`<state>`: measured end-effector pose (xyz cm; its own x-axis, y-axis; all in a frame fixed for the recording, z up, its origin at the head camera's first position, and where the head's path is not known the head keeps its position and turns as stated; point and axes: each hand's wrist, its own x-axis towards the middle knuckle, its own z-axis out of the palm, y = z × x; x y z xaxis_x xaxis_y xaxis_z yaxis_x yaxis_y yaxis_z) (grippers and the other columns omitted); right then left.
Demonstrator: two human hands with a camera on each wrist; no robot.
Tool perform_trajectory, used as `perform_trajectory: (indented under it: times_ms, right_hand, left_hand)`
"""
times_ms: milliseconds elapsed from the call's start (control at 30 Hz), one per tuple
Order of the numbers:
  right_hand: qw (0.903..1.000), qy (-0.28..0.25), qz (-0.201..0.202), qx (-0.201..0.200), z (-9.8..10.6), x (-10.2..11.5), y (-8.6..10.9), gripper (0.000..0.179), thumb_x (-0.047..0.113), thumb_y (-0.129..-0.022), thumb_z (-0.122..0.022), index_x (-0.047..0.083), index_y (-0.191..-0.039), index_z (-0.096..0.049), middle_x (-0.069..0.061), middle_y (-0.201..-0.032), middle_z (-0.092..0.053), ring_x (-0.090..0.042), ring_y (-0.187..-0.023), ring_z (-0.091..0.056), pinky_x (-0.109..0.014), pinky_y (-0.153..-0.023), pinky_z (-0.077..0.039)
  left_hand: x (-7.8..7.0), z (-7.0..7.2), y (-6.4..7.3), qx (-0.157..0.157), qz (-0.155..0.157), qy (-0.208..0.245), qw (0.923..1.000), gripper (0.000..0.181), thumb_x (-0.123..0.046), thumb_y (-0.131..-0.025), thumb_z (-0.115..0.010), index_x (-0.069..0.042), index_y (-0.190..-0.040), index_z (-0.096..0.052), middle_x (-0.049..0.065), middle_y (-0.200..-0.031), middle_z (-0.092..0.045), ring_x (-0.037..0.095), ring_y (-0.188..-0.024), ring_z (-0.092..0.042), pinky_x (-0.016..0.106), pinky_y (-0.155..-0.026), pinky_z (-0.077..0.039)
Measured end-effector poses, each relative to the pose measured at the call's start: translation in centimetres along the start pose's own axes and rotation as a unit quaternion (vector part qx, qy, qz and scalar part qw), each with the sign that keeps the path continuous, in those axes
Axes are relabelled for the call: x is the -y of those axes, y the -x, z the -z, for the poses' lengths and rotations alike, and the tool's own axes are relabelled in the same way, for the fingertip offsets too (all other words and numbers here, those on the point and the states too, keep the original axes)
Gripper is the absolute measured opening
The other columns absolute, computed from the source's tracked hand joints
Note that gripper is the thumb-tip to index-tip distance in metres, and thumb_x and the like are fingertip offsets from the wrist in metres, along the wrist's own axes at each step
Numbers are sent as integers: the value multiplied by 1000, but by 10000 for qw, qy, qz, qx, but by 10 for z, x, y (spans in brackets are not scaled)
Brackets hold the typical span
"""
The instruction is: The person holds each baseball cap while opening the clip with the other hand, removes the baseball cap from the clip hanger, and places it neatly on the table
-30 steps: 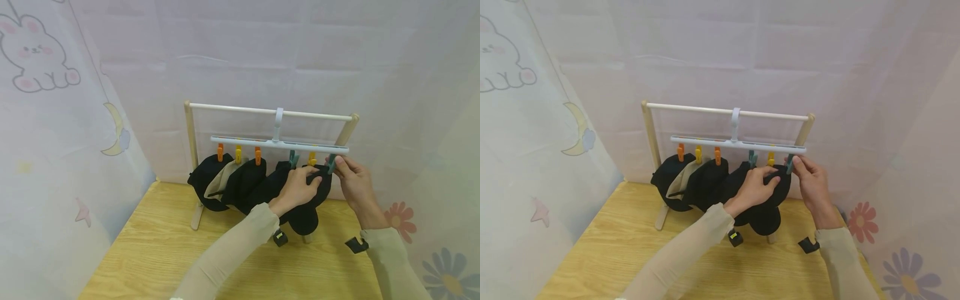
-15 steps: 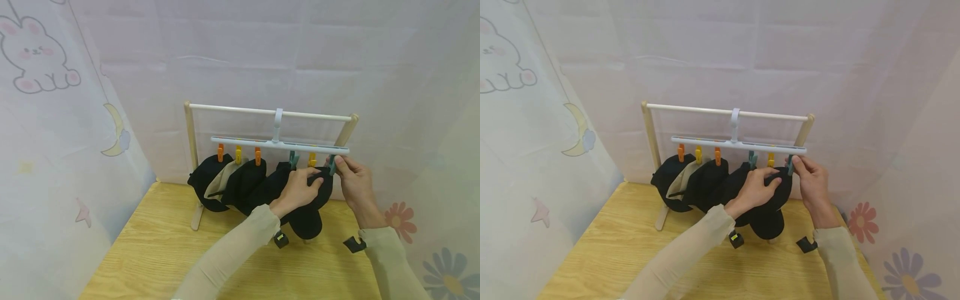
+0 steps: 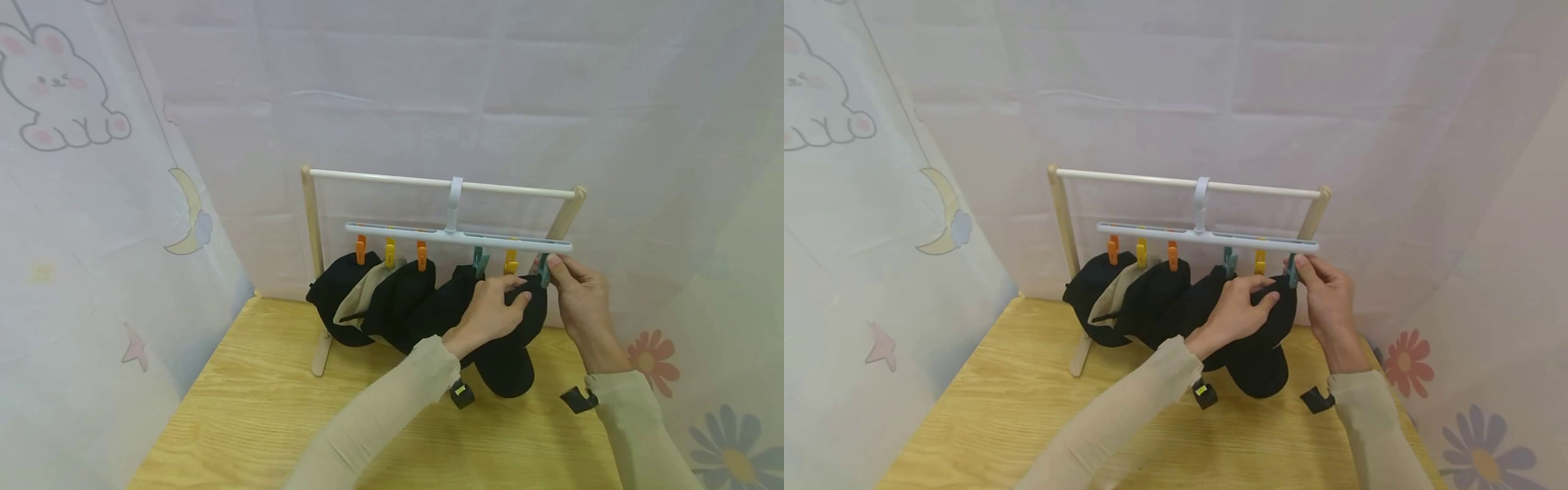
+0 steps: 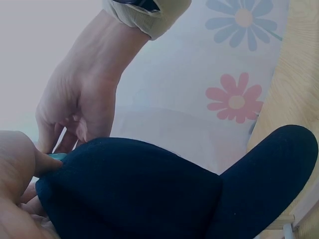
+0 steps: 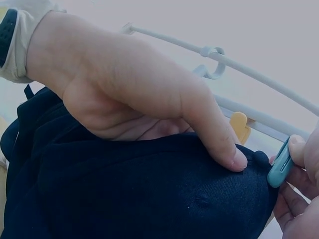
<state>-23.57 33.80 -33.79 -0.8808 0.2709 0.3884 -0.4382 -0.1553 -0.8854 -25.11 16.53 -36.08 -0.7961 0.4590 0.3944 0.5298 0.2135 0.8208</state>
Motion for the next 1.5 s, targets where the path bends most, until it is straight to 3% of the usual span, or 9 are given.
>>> perform_trajectory:
  times_ms: [100,233,967,1500]
  right_hand:
    - [10000,68,16,-29,1,0,1,27,14,-102,-72,-1,-123,-79,-2,-99,-83,-11,-99,-76,-16,-94,-57]
    - [9999,63,60,-87,0,0,2,29,14,-101,-73,-2,-124,-78,-3,-99,-83,-11,-100,-76,-16,-95,-57]
    - [9970,-469,69,-605,-11,-1,0,25,6,-97,-76,-2,-121,-78,-7,-98,-83,-13,-94,-79,-18,-92,-58]
    - [9968,-497,129,-618,-8,-2,-1,24,5,-98,-74,-3,-121,-78,-6,-96,-83,-13,-91,-79,-18,-92,-58]
  left_hand:
    - [1,-1,1,-16,-8,-15,10000,35,-25,-109,-62,-10,-139,-70,2,-139,-72,5,-106,-74,24,-101,-56]
    - [1,0,2,-34,-11,-51,10000,34,-26,-110,-62,-11,-139,-70,0,-142,-70,10,-128,-66,27,-104,-56]
    - [2,2,8,-107,98,56,9999,33,-27,-109,-63,-13,-138,-72,-3,-141,-71,11,-131,-65,30,-106,-55]
    - [4,-2,14,-39,53,-65,10000,32,-27,-109,-63,-13,-136,-73,-4,-140,-71,10,-130,-65,29,-106,-55]
